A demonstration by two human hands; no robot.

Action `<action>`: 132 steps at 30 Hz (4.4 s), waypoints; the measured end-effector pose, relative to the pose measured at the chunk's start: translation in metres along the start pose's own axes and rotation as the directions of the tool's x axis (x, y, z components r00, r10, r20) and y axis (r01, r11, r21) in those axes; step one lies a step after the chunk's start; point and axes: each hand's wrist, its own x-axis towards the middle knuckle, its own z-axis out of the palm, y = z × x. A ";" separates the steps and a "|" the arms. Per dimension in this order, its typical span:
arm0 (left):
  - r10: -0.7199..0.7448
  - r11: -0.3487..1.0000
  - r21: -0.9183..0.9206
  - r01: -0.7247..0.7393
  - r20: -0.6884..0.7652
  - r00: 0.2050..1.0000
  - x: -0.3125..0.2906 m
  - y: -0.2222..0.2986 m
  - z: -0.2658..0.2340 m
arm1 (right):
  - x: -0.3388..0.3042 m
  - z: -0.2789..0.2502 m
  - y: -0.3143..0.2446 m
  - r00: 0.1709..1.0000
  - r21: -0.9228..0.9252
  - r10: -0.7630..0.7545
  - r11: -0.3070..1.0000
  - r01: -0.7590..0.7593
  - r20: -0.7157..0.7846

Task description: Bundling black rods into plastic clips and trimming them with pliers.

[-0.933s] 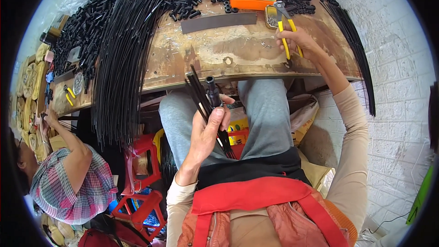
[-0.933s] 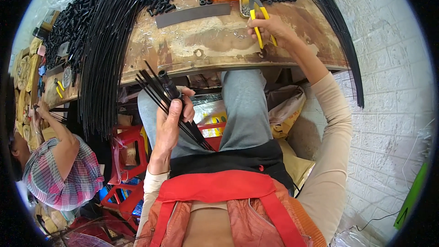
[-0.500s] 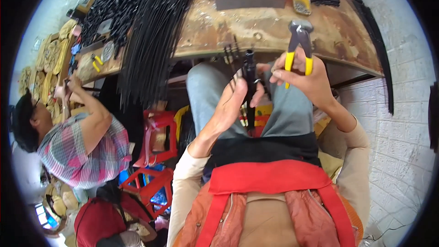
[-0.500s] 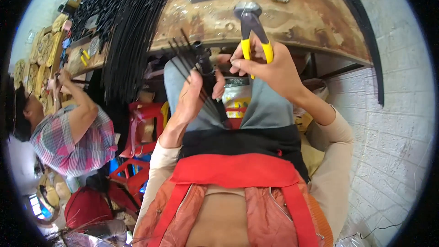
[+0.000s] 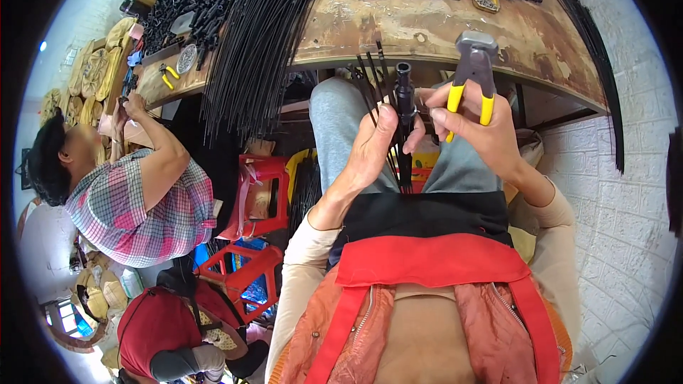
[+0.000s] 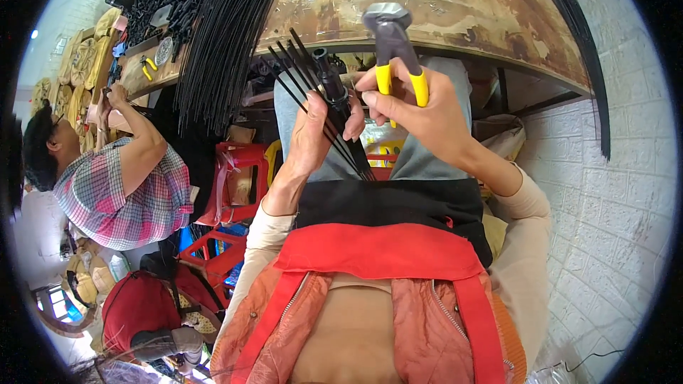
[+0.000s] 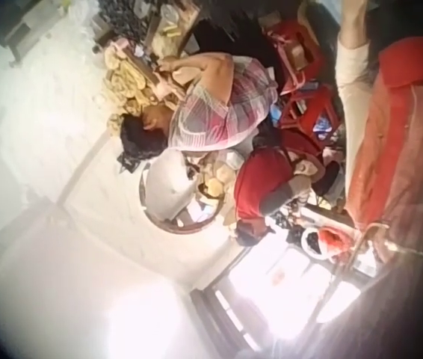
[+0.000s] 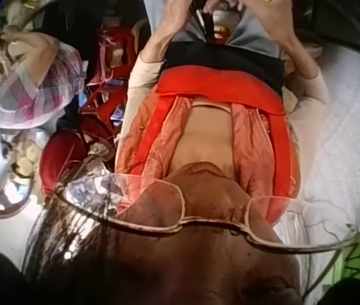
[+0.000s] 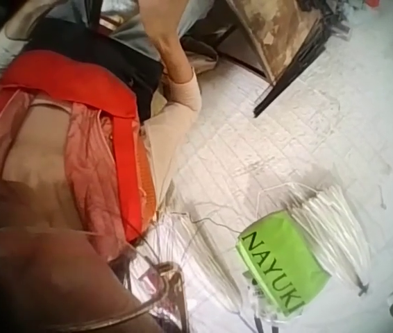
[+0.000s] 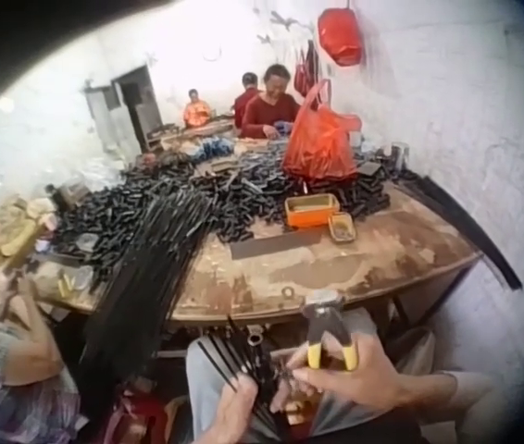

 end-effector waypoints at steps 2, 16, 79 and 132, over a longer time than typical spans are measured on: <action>-0.015 1.000 0.009 0.015 0.009 1.000 0.002 0.001 0.000 | 0.000 -0.004 0.008 1.000 0.018 0.012 1.000 -0.012 0.010; -0.049 0.999 -0.009 0.049 -0.022 0.999 0.014 0.000 0.013 | 0.003 0.001 0.031 0.998 0.224 -0.034 0.974 0.046 -0.058; -0.116 0.992 -0.049 0.118 0.049 0.992 0.009 -0.004 0.018 | -0.024 -0.056 -0.057 0.763 -0.512 0.575 0.770 -0.381 0.297; 0.482 0.821 -0.169 -0.546 -0.308 0.820 0.059 0.189 -0.039 | -0.091 -0.027 0.092 0.768 0.121 0.378 0.856 -0.503 0.517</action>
